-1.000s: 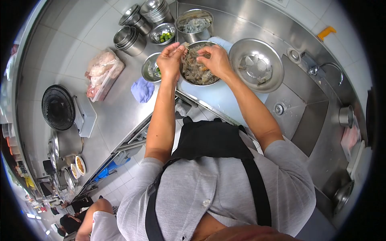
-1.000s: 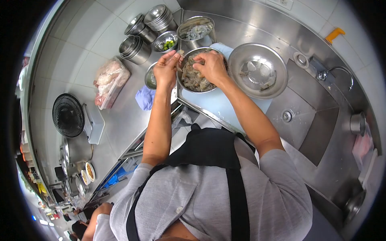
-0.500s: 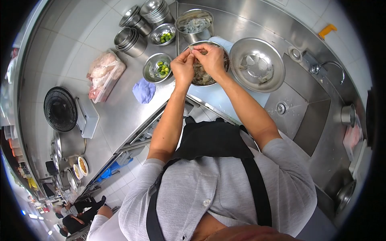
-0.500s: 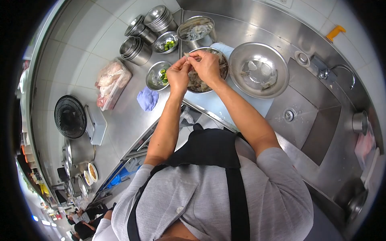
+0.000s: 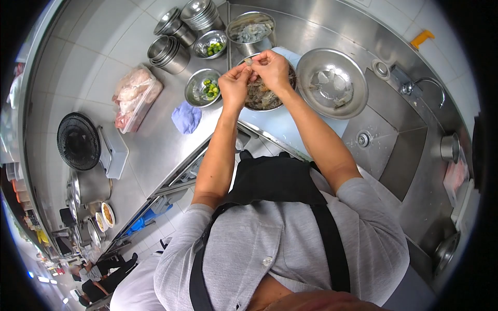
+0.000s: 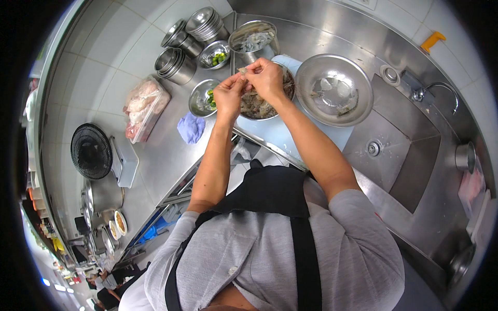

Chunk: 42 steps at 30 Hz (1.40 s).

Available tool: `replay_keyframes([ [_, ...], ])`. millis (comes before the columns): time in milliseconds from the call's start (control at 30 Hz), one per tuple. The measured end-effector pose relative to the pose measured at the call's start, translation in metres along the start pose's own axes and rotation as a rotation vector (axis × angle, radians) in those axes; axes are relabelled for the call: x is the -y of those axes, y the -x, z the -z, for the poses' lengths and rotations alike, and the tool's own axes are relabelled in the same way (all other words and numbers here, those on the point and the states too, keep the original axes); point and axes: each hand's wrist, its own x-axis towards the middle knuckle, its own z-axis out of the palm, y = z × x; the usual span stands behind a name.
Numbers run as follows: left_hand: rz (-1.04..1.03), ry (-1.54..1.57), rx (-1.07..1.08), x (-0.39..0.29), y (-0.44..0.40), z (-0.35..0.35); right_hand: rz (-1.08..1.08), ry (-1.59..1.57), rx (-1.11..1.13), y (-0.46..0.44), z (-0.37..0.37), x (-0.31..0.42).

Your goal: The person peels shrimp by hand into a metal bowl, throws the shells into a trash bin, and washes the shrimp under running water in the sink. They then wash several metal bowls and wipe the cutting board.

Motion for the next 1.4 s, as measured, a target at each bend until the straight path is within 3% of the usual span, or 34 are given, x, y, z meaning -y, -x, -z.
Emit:
replay_keyframes([
  [67, 0.085, 0.176, 0.041, -0.003, -0.002, 0.005, 0.062, 0.004, 0.057, -0.009, 0.006, -0.012],
  [200, 0.019, 0.045, -0.010, -0.004, -0.001, 0.005, 0.049, 0.036, 0.219, -0.004, 0.007, 0.006],
  [400, 0.039, 0.045, 0.074, -0.011, 0.003, 0.005, -0.067, 0.042, 0.247, -0.012, 0.012, 0.003],
  [600, 0.109, 0.078, 0.090, -0.007, -0.002, 0.014, 0.050, 0.107, 0.347, -0.018, 0.017, 0.001],
  [767, 0.239, 0.365, 0.245, 0.000, -0.009, 0.024, -0.046, -0.045, 0.387, -0.021, 0.024, 0.001],
  [867, 0.172, 0.233, 0.137, -0.003, -0.006, 0.020, -0.206, -0.182, 0.341, -0.021, 0.024, -0.002],
  [1067, -0.737, -0.693, 0.024, -0.020, 0.003, 0.009, -0.287, -0.329, 0.243, -0.015, 0.026, 0.006],
  [1200, -0.535, -0.693, 0.027, -0.030, 0.010, 0.002, -0.191, -0.265, 0.324, -0.018, 0.023, -0.004],
  [1400, -0.219, -0.513, 0.052, -0.011, -0.002, 0.012, 0.048, 0.409, 0.226, -0.017, 0.019, 0.008],
])
